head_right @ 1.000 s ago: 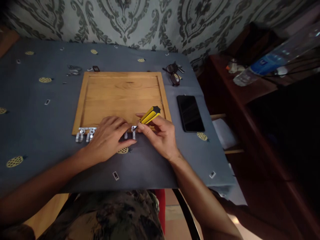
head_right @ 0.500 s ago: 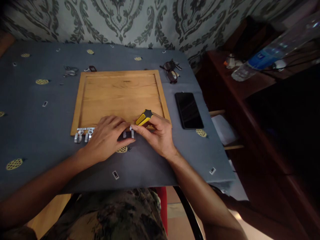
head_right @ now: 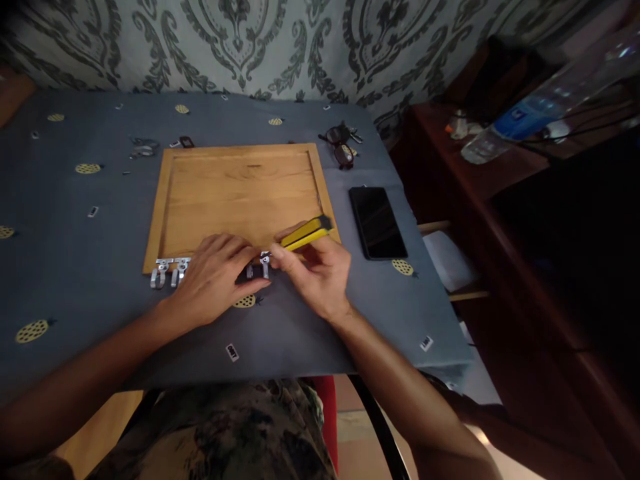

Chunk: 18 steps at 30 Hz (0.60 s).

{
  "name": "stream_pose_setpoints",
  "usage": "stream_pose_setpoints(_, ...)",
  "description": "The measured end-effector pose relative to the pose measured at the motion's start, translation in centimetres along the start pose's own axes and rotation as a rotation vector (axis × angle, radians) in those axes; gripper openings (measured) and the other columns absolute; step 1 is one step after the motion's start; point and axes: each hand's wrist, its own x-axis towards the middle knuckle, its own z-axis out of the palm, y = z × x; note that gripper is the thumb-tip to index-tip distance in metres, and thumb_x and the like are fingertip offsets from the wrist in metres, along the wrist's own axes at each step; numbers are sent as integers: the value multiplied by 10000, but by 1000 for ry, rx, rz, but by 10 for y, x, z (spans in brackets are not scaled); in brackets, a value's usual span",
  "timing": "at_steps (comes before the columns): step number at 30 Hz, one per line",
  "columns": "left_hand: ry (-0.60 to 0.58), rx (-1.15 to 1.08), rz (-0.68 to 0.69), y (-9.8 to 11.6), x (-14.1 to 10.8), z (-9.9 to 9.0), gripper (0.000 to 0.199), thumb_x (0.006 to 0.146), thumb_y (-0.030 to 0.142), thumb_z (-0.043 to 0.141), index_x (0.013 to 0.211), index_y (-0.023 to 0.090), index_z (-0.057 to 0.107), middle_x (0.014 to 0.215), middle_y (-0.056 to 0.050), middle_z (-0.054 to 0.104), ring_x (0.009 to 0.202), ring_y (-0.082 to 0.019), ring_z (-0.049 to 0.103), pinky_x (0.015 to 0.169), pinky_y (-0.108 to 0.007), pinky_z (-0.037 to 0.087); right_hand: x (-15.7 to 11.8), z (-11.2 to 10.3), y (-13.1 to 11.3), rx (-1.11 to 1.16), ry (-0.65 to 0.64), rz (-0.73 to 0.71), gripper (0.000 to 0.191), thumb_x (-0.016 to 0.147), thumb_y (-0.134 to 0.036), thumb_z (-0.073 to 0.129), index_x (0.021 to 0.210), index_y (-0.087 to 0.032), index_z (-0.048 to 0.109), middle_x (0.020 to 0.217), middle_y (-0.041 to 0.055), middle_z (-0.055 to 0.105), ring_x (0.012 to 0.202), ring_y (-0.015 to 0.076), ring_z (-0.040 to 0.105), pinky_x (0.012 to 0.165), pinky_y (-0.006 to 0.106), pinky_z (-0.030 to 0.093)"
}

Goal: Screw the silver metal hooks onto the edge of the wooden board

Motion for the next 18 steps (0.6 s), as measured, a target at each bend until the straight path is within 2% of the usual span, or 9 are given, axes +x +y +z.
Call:
stream_pose_setpoints(2,6,0,0,0,0,0,380,901,470,697,1106,150,674,1054,-75,685,1027,-296,621,905,-447,493,1,-1,-3,12,88,2,229,867,-456,775,861,-239,703,729,-32,696,537,109,635,517,264,560)
stream_pose_setpoints(4,2,-2,-3,0,0,0,387,905,473,691,1118,150,671,1060,-75,686,1039,-297,621,913,-450,492,2,-3,-4,0,116,29,246,852,-472,787,871,-243,699,707,-39,690,526,110,628,512,264,563)
stream_pose_setpoints(10,-35,-7,-22,1,0,-1,392,911,474,687,1117,142,670,1077,-86,689,1040,-289,617,926,-444,483,0,-3,1,-27,4,69,198,857,-424,786,843,-242,709,695,-38,686,546,112,646,545,260,576)
stream_pose_setpoints(18,-34,-12,-15,1,0,-2,384,920,476,677,1122,150,666,1076,-86,685,1035,-279,605,921,-429,468,-1,-3,5,-94,-21,64,211,870,-444,763,847,-245,696,714,-26,696,570,127,653,576,288,591)
